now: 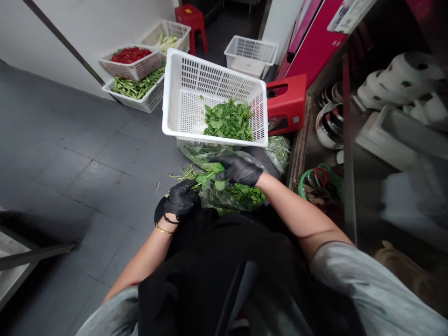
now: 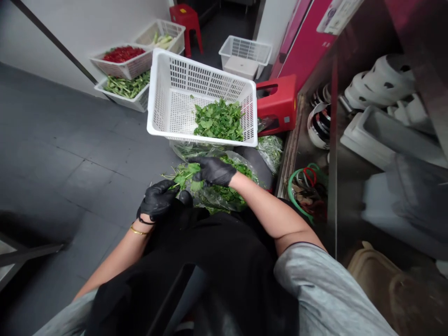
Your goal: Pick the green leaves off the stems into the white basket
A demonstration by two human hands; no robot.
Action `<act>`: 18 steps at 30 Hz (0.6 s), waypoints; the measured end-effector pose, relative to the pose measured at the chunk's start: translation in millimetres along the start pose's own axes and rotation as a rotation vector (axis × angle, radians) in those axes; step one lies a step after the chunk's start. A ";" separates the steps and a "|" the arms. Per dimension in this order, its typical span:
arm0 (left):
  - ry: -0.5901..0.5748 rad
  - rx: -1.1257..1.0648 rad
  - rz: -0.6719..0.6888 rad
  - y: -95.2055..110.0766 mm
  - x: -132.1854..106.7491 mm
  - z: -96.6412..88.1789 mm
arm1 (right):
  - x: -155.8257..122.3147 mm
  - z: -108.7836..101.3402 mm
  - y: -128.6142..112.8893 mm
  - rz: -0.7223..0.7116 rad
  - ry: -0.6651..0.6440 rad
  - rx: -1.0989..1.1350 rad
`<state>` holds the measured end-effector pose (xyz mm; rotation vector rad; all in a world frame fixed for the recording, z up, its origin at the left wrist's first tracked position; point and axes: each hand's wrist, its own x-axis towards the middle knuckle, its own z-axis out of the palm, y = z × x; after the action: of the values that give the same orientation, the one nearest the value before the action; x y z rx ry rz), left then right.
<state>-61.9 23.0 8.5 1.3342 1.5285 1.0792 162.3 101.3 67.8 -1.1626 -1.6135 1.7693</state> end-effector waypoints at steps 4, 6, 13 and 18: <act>-0.085 0.227 0.242 -6.9 4.8 -4.4 | 20.9 16.4 21.9 0.085 -0.051 0.056; -0.113 0.264 0.262 -10.5 6.3 -5.6 | 27.8 11.6 29.4 0.017 0.056 0.208; 0.022 -0.526 -0.367 5.1 21.7 -5.3 | 82.3 -89.8 7.0 -0.353 0.633 0.147; -0.106 -0.956 -0.368 17.6 33.4 -2.1 | 140.6 -167.1 -7.6 -0.129 0.783 -0.427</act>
<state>-62.2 57.3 24.4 0.4202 0.8999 1.2259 225.0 309.5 46.4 -1.6234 -1.5244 0.7228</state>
